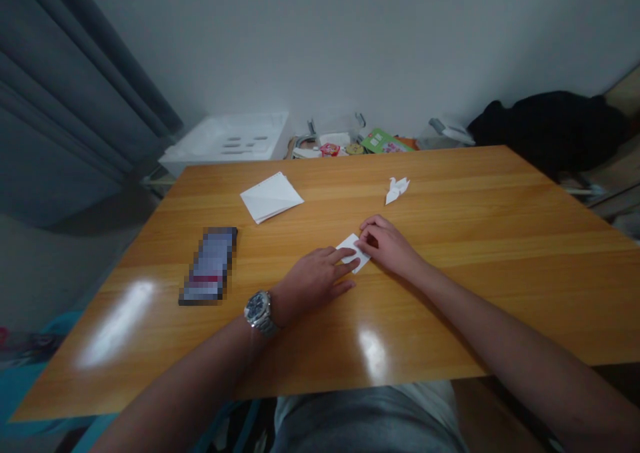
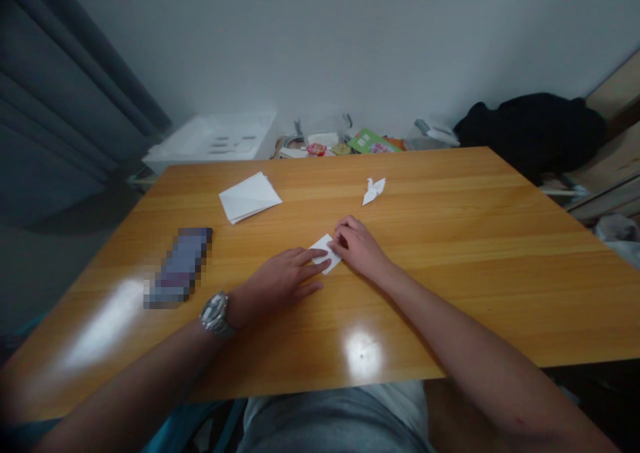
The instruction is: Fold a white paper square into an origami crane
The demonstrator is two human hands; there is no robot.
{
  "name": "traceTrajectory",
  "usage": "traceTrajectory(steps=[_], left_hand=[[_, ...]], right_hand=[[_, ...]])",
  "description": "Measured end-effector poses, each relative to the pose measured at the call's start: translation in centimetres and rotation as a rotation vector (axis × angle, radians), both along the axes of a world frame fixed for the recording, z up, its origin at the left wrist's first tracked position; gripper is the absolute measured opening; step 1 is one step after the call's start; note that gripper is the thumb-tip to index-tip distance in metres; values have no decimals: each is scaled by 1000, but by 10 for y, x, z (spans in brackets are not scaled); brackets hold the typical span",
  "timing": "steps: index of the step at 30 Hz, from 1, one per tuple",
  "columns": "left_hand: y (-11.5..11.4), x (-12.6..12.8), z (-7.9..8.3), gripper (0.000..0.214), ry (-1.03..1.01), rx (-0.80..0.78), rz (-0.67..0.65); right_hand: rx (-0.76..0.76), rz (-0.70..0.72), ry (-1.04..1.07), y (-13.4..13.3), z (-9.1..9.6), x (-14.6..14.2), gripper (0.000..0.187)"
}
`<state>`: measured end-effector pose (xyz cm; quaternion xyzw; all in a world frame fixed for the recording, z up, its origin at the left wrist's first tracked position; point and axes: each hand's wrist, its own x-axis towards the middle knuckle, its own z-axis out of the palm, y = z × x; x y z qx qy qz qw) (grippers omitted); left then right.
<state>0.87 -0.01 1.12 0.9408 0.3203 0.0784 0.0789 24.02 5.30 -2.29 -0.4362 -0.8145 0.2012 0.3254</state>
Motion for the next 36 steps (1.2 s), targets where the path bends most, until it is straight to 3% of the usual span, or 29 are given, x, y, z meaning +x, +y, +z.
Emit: traceTrajectory(steps=[17,36], left_hand=[[9,-6,15,43,-29,-104,-91],[7,-8,9,46,7,-109,-55]], right_hand=[[24,-22,14,1,-5,0,16],[5,-37,-1,2,-9,0,17]])
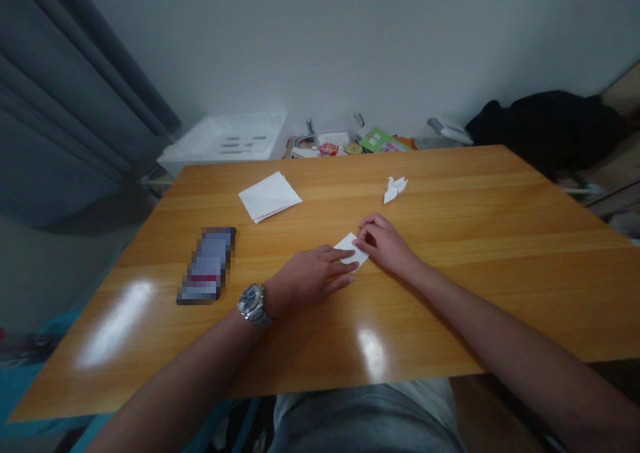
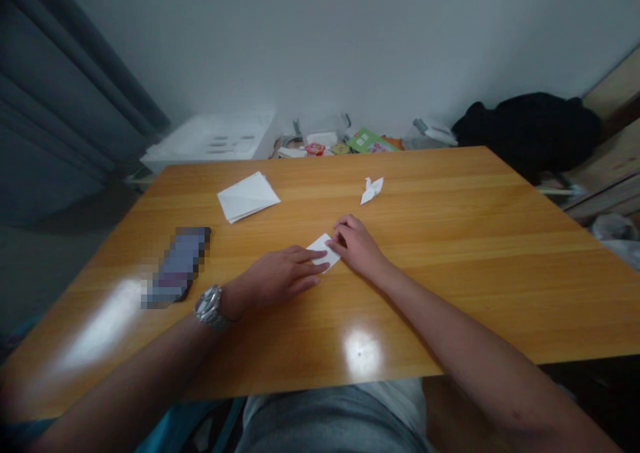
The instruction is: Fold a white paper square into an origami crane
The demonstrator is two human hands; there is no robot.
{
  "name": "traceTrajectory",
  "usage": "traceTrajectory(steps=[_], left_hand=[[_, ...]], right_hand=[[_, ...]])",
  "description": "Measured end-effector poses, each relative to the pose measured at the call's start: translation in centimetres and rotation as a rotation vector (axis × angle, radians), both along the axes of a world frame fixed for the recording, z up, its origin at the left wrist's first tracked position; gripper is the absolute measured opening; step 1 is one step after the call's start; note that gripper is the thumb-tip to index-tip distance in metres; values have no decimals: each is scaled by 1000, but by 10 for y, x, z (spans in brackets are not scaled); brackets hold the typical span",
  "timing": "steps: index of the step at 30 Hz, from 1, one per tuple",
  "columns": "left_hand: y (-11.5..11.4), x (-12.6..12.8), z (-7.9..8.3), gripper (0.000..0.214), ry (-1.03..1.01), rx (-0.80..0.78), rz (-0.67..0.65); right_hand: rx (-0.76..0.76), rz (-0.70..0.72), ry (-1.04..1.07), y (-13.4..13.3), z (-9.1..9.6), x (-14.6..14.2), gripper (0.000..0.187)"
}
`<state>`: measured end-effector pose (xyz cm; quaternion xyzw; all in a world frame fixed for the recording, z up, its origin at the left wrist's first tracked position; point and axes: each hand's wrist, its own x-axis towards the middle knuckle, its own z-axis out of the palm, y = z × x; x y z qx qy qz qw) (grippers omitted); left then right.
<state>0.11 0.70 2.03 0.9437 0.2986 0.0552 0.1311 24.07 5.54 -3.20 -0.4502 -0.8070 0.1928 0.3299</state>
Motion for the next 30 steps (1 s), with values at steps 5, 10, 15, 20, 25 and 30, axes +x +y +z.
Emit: traceTrajectory(steps=[5,10,15,20,25,30], left_hand=[[-1,1,2,46,-3,-19,4],[-1,1,1,46,-17,-25,9],[-1,3,-1,47,-9,0,16],[-3,3,-6,46,-7,56,21],[-3,2,-10,47,-17,95,12],[-5,1,-10,47,-16,70,8]], right_hand=[[13,-3,-3,-2,2,-1,18],[32,-9,0,0,1,-1,17],[8,-8,25,1,3,0,18],[6,9,0,0,8,6,12],[74,-14,-87,-3,10,10,20],[48,-40,-214,-5,7,13,48]])
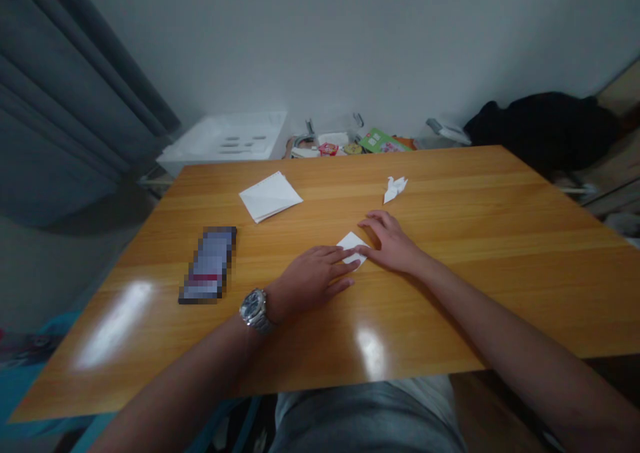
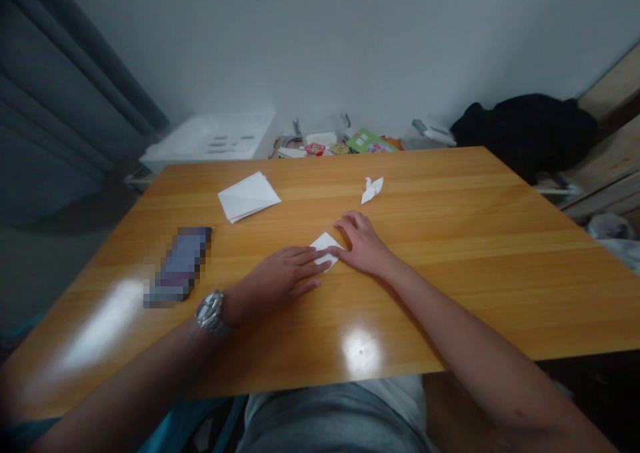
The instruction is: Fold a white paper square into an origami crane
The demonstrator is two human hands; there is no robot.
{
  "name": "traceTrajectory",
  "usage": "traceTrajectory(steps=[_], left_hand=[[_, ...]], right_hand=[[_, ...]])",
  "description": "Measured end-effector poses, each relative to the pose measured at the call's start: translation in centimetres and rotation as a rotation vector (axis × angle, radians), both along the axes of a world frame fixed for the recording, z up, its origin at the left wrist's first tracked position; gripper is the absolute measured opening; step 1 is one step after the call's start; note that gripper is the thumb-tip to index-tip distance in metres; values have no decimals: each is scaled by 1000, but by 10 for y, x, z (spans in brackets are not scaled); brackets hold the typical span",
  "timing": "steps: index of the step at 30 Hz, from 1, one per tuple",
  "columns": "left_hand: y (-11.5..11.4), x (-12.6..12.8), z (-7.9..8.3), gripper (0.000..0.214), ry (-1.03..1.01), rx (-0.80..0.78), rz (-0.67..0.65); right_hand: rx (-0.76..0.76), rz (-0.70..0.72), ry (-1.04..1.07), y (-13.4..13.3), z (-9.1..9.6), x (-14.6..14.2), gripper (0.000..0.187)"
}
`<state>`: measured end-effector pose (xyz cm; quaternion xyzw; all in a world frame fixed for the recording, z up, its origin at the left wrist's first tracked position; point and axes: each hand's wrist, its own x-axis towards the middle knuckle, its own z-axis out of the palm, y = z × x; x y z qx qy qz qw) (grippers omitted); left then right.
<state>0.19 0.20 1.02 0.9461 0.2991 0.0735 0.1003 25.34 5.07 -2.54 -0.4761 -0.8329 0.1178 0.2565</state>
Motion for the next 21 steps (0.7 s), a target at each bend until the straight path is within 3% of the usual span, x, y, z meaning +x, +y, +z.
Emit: traceTrajectory(steps=[5,10,21], left_hand=[[-4,0,2,47,18,-6,71],[-3,0,2,47,15,-19,48],[-2,0,-2,49,-14,-19,5]], right_hand=[[-44,9,-74,1,0,1,58],[-34,8,-110,3,0,1,57],[52,-23,-34,11,-8,0,36]])
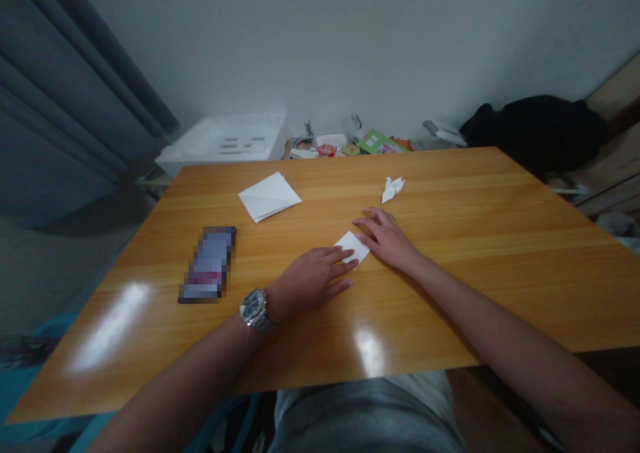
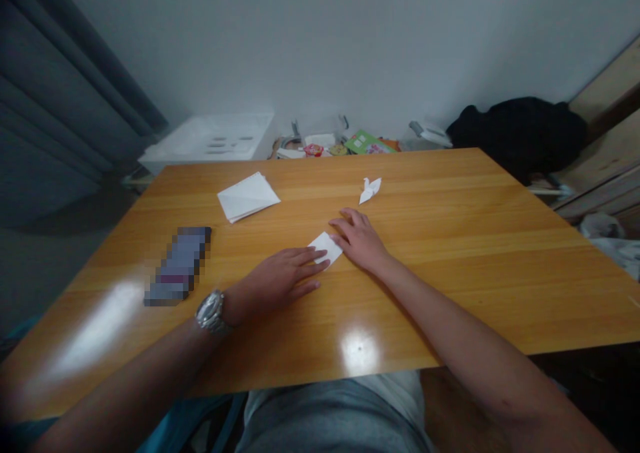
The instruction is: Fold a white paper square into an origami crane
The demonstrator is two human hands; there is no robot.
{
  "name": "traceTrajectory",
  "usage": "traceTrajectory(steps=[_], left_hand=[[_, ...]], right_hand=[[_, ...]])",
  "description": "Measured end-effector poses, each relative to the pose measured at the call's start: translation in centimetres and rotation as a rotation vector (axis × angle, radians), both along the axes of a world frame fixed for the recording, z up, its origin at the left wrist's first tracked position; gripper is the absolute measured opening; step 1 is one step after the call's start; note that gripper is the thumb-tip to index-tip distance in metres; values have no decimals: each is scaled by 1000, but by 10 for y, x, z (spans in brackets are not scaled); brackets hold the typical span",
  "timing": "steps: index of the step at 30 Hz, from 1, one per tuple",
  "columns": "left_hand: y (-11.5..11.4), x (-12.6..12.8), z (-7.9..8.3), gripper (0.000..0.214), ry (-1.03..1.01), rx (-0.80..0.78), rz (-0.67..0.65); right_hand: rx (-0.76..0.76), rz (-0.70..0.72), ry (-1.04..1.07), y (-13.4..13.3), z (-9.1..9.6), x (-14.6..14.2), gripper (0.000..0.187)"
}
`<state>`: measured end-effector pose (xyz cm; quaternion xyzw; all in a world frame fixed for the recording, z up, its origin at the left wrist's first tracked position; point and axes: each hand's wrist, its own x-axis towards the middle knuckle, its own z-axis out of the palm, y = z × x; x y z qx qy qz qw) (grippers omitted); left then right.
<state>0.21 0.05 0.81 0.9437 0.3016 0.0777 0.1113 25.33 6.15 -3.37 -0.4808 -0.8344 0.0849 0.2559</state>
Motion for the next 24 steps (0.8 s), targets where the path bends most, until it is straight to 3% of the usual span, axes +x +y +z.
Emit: traceTrajectory(steps=[11,24], left_hand=[[1,1,1,49,34,24,10],[5,-7,7,50,-22,-62,-53]], right_hand=[[-15,19,-4,-4,3,1,47],[-35,4,-2,-5,5,-1,45]])
